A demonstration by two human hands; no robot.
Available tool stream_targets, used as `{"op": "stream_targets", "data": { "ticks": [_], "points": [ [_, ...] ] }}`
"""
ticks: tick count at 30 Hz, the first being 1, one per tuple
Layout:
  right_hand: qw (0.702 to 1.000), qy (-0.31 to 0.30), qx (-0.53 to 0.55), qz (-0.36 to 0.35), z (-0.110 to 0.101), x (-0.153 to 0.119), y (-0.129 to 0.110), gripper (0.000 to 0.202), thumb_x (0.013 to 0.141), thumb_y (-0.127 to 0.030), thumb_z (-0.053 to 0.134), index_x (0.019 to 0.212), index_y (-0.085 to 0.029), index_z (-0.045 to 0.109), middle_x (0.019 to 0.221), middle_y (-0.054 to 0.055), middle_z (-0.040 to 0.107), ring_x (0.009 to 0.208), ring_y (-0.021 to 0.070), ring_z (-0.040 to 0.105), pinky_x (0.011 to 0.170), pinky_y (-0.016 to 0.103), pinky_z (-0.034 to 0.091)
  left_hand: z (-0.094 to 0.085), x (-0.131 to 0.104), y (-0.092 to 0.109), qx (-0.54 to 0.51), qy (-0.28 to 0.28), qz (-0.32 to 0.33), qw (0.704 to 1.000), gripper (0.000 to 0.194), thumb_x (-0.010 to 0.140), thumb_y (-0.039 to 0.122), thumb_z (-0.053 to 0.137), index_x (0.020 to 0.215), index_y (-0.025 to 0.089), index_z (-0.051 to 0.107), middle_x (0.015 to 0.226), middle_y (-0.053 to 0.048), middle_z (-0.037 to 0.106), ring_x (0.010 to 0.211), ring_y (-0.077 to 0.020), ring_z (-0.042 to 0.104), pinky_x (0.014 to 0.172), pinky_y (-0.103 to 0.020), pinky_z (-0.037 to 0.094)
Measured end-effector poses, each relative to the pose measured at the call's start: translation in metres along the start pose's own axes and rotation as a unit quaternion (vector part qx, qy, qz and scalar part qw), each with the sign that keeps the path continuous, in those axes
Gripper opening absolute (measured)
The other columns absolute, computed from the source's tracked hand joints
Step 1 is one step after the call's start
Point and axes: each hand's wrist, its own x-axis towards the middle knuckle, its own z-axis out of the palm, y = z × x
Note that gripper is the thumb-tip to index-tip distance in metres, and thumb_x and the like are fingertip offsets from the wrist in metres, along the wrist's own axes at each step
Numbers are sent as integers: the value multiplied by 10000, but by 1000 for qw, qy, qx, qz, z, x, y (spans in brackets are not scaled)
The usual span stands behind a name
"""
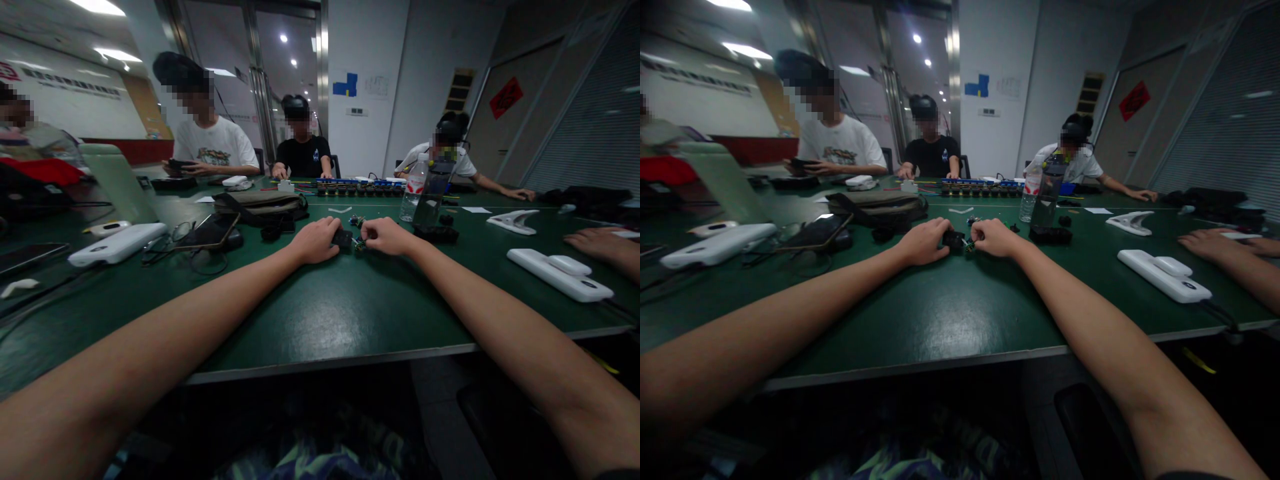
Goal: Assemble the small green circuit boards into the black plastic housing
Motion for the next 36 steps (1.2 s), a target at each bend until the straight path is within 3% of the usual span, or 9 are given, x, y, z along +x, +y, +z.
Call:
{"op": "stream_targets", "data": {
  "ticks": [36],
  "points": [
    [999, -26, -22, 42, -1, -1, -1, 114, 731, -70, 608, 751, -174, 650, 781, 16, 692, 720, 143, 591, 706, 237, 391, 1, -1, -2, -21, 0, -2, 1000, 346, 836, 315, 538, 1151, 175, 510, 1146, -132, 622, 1072, -285, 619, 924, -406, 514]
  ]
}}
